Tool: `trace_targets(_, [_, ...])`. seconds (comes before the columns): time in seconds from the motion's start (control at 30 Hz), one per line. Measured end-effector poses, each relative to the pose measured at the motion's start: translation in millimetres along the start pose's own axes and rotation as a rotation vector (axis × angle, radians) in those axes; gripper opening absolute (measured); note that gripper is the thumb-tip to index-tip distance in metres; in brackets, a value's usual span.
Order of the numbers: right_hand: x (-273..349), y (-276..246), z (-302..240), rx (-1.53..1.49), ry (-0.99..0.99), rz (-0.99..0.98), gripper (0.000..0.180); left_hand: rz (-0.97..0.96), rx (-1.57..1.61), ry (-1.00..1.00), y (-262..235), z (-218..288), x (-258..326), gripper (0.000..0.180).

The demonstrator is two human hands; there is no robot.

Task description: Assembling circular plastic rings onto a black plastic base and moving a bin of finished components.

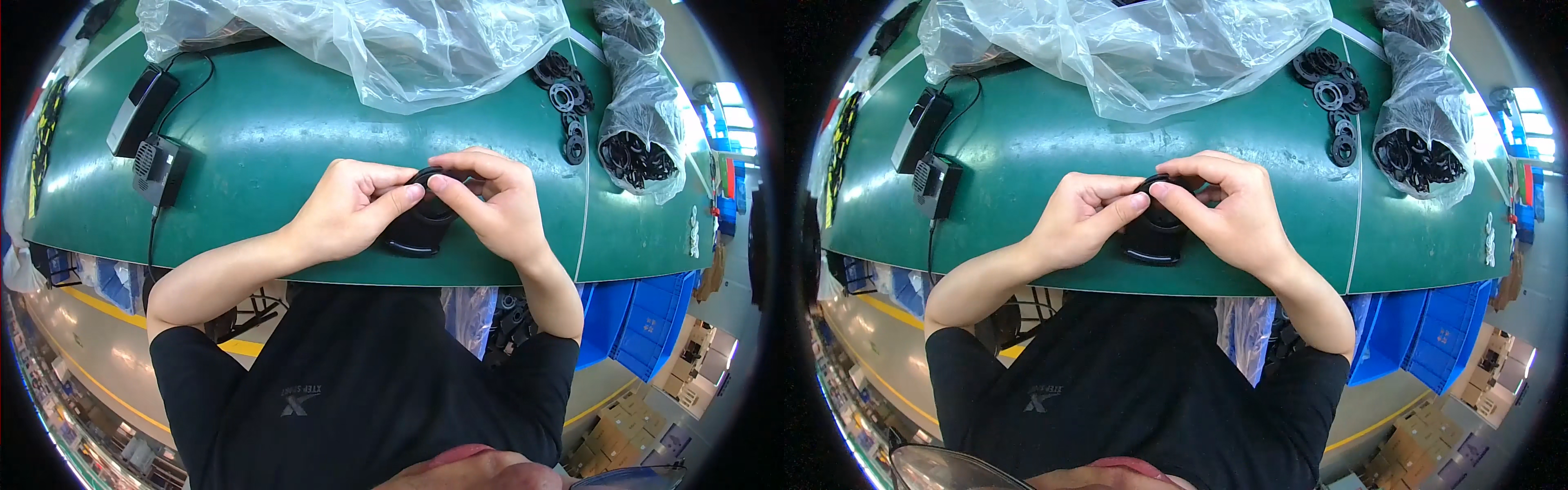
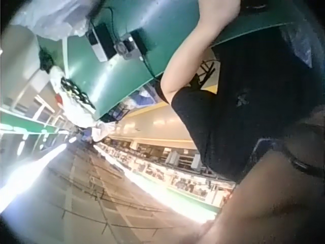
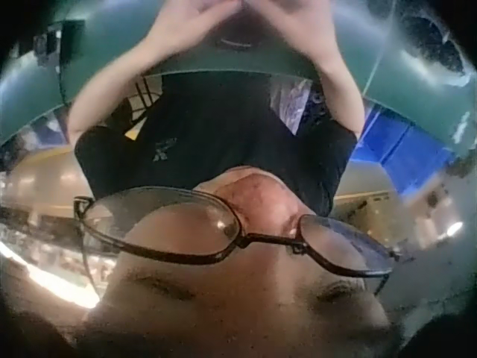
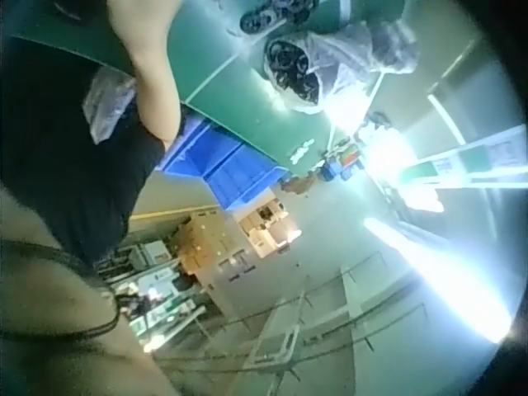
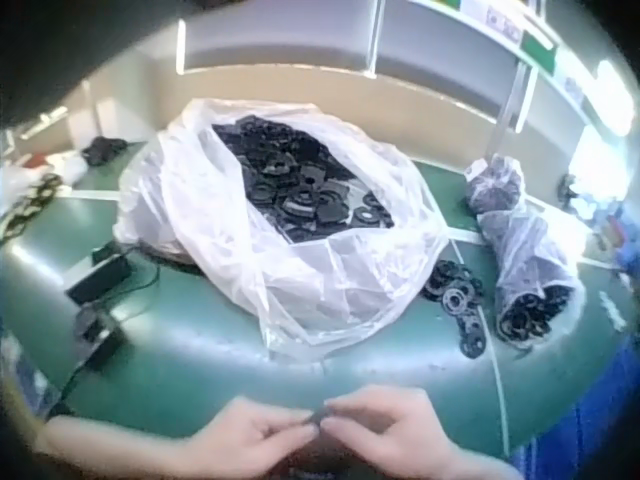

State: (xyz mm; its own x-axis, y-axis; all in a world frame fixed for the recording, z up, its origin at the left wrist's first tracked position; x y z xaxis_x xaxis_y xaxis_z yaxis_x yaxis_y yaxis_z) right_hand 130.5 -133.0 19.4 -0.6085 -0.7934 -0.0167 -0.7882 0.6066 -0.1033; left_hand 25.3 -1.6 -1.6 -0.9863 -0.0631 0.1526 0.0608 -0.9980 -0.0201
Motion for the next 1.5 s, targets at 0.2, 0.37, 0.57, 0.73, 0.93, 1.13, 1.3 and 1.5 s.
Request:
trace_targets(0.2, [0.2,-0.8,4.8,-0.018,0.063,-0.016,0.017,0.002,-0.082,0.020,1.4,0.8,0.2,0.027])
trace_targets(0.37, [1.6,-0.1,9.6,-0.103,0.115,0.000,0.015,0.016,-0.170,0.045,1.5,0.4,1.1,0.026])
trace_targets(0.57, [1.6,3.6,7.7,-0.159,0.151,-0.007,0.015,0.061,-0.204,0.063,0.5,3.6,2.5,0.025])
trace_targets(0.73, [3.6,3.4,3.2,-0.255,0.230,-0.048,0.016,0.014,-0.137,0.005,3.3,6.6,4.1,0.020])
trace_targets(0.93, [2.3,3.0,2.7,-0.268,0.221,0.010,0.020,0.012,-0.026,-0.115,-0.1,-2.3,-0.9,0.024])
trace_targets(1.13, [7.3,-6.6,-7.9,0.207,-0.214,0.068,0.041,0.077,0.278,-0.147,-4.5,-10.1,-7.7,0.029])
trace_targets(1.3, [9.3,-0.5,-5.5,0.339,-0.265,0.069,0.044,0.019,0.413,-0.150,-1.6,-6.9,-5.2,0.033])
trace_targets(1.5, [11.7,6.9,-4.6,0.298,-0.330,0.101,0.042,0.030,0.361,-0.136,-1.9,-6.4,-4.2,0.032])
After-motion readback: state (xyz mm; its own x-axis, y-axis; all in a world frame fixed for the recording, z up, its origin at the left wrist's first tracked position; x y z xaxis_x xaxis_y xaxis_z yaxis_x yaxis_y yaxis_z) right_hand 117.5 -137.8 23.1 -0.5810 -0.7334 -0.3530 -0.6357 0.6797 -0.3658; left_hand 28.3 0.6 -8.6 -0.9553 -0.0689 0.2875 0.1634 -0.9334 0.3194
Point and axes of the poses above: each hand's wrist, its own x-axis away from the middle knuckle, its own y-axis out of the palm, z = x × y, the point moved 3 cm from there along -x, towards the middle knuckle, and after that the axes turned 10 degrees about -x, right-handed, at the moved point
